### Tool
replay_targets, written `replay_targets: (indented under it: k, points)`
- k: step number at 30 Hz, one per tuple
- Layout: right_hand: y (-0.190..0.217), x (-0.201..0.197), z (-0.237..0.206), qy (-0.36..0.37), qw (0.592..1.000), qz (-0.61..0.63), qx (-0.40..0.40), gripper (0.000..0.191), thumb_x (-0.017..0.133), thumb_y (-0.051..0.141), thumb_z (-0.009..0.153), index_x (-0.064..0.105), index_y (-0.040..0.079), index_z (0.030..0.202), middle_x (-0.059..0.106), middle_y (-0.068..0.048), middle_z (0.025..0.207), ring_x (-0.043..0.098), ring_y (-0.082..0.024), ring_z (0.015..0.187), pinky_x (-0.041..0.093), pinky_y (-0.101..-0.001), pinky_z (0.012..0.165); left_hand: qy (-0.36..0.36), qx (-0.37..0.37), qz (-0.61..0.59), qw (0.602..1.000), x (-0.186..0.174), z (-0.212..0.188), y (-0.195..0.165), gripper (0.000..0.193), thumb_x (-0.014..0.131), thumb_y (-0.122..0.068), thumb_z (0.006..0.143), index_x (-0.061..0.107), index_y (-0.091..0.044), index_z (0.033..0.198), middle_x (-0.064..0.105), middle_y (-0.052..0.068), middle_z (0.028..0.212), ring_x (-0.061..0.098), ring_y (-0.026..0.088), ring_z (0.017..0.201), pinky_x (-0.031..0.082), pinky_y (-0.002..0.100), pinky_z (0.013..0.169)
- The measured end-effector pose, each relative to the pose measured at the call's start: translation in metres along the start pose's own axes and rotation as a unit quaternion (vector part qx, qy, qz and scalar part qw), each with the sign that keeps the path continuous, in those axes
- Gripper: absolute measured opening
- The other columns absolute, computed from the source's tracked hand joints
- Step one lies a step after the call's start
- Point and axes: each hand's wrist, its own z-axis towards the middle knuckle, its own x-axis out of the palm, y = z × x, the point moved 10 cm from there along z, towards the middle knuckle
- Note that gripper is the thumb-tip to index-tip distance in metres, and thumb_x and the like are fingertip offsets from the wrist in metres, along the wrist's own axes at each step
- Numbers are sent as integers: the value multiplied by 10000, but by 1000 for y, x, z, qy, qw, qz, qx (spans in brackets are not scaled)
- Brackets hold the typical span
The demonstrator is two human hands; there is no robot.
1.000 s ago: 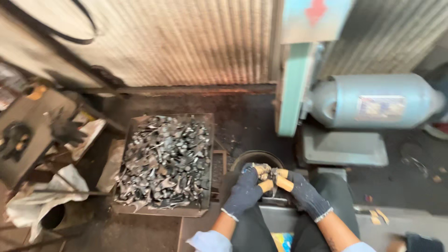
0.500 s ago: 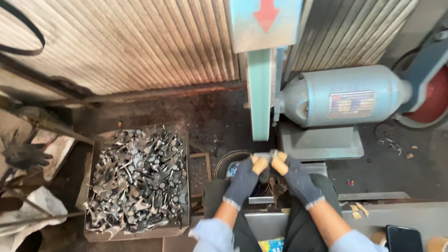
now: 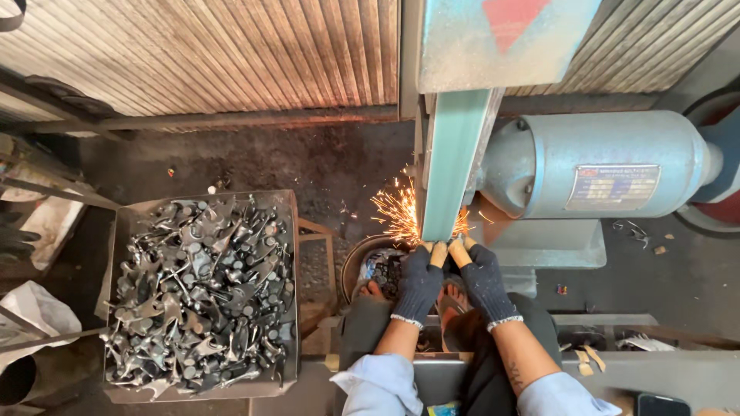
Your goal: The person repeatedly picks small metal parts from a tray and grinds them against a belt sander, producing sparks. After each grind, the person places the part back into the tray and repeats the process.
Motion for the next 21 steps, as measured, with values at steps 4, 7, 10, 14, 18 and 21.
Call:
replay_targets:
  k: [4, 7, 10, 14, 18, 21]
  points:
    - [0, -6, -10, -40, 999, 24, 16, 282, 611, 227, 1034, 691, -34, 1106, 693, -23, 924, 601, -106, 832, 503, -282, 725, 58, -6, -136, 989, 5, 2, -8, 325, 611, -324, 997, 719, -33, 1095, 753, 163, 987, 732, 296, 895, 549, 392, 788]
    - [16, -16, -34, -38, 995, 87, -30, 294, 621, 188, 967, 652, 55, 1226, 687, -2, 986, 611, -97, 873, 497, -264, 764, 154, 38, -198, 967, 2, -13, -36, 331, 624, -296, 1006, 725, -14, 1147, 764, 168, 1019, 705, 319, 962, 540, 382, 858]
    - [20, -23, -46, -1, 995, 76, -60, 344, 633, 168, 948, 626, 50, 1272, 678, -18, 1054, 622, -99, 920, 511, -279, 797, 208, 5, -255, 944, -9, -30, -37, 304, 701, -256, 983, 682, 17, 1115, 741, 201, 1021, 726, 336, 932, 547, 403, 819]
    - [-32, -31, -64, 65, 989, -111, 75, 394, 639, 290, 1033, 692, -66, 1193, 764, -146, 998, 674, -168, 866, 542, -318, 790, 83, 262, 34, 961, -61, -88, -59, 396, 702, -306, 957, 694, 26, 1172, 717, 220, 1078, 663, 354, 1009, 506, 424, 861]
    - [12, -3, -88, 140, 891, -341, -264, 454, 706, 172, 890, 675, 60, 1329, 745, -58, 1089, 655, -92, 965, 525, -276, 814, 181, 82, 5, 980, -60, -88, -26, 304, 646, -304, 987, 741, -43, 1108, 751, 150, 995, 700, 280, 897, 537, 400, 812]
    - [-18, -16, -69, 108, 984, -143, 1, 474, 747, 233, 851, 667, 15, 1265, 773, -57, 972, 651, -112, 861, 543, -310, 774, 226, 73, -49, 970, -61, -73, -39, 324, 644, -300, 970, 728, -42, 1147, 752, 126, 1014, 701, 240, 902, 534, 375, 817]
